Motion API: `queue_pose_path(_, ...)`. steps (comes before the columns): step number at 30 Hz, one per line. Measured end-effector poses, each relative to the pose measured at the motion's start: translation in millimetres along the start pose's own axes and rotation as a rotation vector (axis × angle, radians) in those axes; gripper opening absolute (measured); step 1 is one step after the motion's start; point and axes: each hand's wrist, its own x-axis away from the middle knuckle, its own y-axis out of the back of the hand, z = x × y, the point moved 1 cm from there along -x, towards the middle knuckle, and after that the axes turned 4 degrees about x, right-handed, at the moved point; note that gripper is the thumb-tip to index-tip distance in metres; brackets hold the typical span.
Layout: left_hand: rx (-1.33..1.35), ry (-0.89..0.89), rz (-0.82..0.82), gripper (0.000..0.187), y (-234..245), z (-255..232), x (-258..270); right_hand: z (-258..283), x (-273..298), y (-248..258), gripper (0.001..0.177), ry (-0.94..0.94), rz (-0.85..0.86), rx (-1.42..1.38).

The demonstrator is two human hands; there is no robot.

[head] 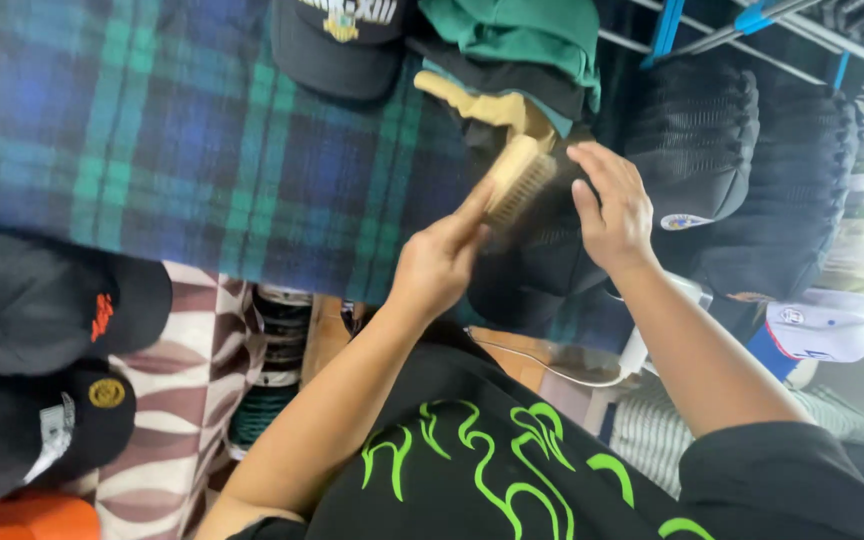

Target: Cleaning and steaming baseball caps using a brush and a handheld steamer

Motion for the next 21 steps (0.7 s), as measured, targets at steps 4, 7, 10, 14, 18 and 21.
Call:
queue_pose_path(4,-0.141,0.194,-0.049,0.049,-19.9,31.5,12.8,-9.3,10.6,-6.7,0.036,0.002,0.028,0.012)
queue_pose_path(7,-0.025,0.031,-0.26,0.046,-43.8,19.3,42.5,-17.8,15.3,-8.3,0.037,-0.024,0.071,0.022)
queue_pose_path(10,-0.401,-0.521,-0.487,0.038,-73.2,43.5,67.7,-24.3,12.0,-11.1,0.038,0.005,0.065,-0.005)
queue_pose_path(14,-0.377,-0.273,-0.626,0.037,-103.1,63.8,89.5,-35.8,11.5,-20.3,0.037,-0.03,0.037,0.049)
queue_pose_path(18,-0.346,-0.51,-0.462,0.055,-147.2,71.4,124.5,-36.3,16.7,-18.3,0.042,-0.05,0.082,0.012)
queue_pose_path(21,-0.011,0.437,-0.656,0.032,-157.6,134.9,112.4,-23.0,19.5,-6.7,0.041,-0.072,0.11,0.002)
